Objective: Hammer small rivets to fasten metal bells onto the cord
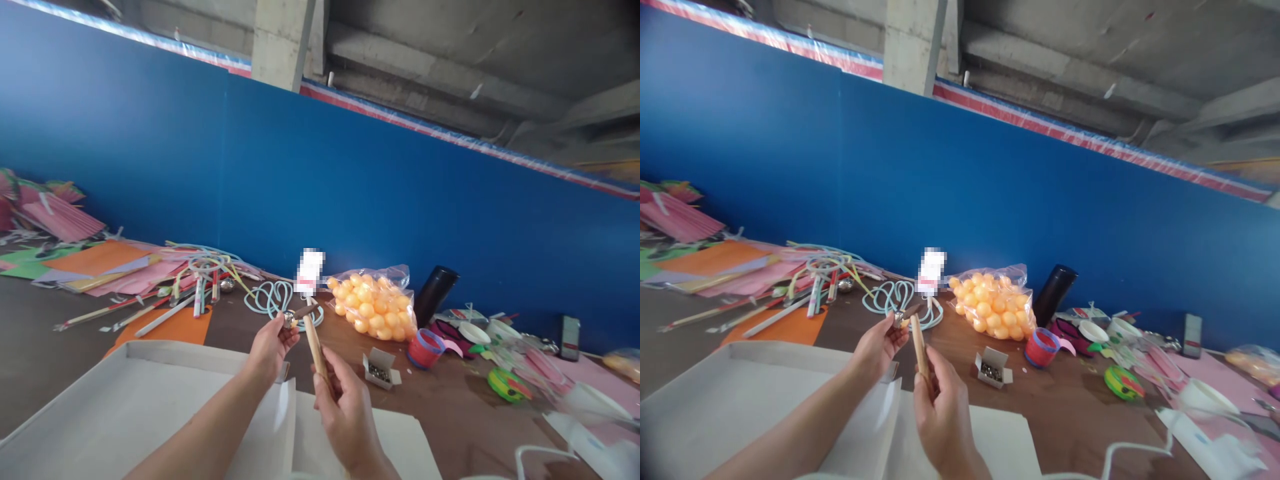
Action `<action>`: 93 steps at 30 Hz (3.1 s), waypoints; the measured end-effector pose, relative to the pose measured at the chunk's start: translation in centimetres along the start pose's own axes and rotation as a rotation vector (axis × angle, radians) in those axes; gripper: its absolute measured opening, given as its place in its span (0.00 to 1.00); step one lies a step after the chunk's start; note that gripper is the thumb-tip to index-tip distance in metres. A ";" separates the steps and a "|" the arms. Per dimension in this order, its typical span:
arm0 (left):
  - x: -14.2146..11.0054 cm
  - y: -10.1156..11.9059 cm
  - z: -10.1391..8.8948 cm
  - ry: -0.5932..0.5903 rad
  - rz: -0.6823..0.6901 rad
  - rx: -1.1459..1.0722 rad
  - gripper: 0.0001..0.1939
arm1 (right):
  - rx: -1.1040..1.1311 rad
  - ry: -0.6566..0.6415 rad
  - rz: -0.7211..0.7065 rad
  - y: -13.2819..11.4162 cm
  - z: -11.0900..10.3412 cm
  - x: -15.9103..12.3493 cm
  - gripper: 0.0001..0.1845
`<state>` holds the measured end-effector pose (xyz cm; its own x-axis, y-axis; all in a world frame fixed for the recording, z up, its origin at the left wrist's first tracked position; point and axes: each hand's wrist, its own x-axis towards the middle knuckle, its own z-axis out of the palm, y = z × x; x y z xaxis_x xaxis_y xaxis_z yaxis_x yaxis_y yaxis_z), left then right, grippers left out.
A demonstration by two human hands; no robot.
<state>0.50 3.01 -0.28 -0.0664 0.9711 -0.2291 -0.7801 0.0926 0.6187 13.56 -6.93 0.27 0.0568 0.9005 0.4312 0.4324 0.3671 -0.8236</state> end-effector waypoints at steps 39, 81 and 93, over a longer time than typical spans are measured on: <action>0.4 -0.1 -0.3 -0.048 0.067 0.089 0.08 | 0.018 0.046 -0.042 -0.5 0.0 -0.1 0.21; 0.5 0.4 -0.4 -0.113 -0.002 0.095 0.08 | -0.031 0.080 -0.045 -0.3 0.0 0.0 0.22; 0.4 0.4 -0.3 -0.114 0.017 0.116 0.10 | -0.013 0.041 0.031 -0.1 0.2 0.0 0.22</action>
<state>0.00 3.35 -0.36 -0.0029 0.9908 -0.1352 -0.7018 0.0944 0.7061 13.38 -6.91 0.26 0.1068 0.9009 0.4207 0.4419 0.3360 -0.8317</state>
